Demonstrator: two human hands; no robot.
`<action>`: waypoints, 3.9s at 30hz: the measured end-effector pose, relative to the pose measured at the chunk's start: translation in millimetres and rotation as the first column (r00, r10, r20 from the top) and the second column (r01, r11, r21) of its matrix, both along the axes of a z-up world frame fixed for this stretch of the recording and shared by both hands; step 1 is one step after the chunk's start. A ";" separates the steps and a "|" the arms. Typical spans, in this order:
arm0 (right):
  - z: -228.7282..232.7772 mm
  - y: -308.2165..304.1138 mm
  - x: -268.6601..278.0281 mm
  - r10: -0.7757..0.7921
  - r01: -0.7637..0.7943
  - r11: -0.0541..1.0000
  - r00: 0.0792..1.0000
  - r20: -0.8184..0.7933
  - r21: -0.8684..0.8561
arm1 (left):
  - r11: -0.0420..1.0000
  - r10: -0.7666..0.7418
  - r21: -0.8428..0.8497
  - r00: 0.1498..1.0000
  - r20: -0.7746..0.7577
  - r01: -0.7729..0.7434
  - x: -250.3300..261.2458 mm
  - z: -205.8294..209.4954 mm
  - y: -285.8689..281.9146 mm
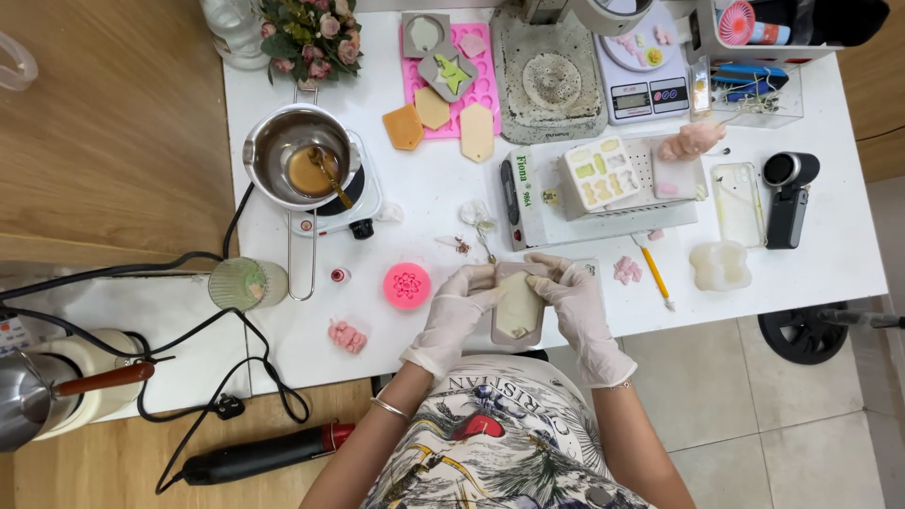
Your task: Melting wax pieces in a metal pot on a hot plate and adding liquid ingredients like fragrance or color.
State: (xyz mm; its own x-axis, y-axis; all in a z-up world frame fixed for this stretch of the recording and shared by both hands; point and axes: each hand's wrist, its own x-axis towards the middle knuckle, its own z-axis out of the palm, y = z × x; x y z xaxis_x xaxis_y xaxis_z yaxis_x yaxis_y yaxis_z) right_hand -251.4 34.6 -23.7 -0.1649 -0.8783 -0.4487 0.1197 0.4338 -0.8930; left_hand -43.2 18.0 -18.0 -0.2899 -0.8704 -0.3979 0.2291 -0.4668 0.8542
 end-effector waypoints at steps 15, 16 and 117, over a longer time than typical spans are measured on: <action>-52.0 -6.7 -19.2 0.178 -0.082 0.979 0.796 -0.579 0.188 | 0.972 -0.178 -0.027 0.801 0.572 0.235 24.7 -2.8 15.1; -46.6 -7.5 -16.0 0.179 -0.082 0.978 0.796 -0.579 0.189 | 0.972 -0.178 -0.026 0.801 0.572 0.234 25.0 -2.4 11.6; -71.1 36.5 -18.2 -0.021 -0.068 0.982 0.890 -0.455 -0.178 | 0.958 -0.020 -0.240 0.869 0.494 0.158 30.5 -1.5 19.5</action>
State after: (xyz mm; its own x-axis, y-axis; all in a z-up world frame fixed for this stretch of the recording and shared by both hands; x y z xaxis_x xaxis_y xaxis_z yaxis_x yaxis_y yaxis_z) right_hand -269.6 71.1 -94.8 -0.2889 -0.9438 -0.1605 -0.3247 0.2543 -0.9110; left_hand -12.7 37.5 -19.4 -0.2030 -0.9420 -0.2672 -0.2750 -0.2071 0.9389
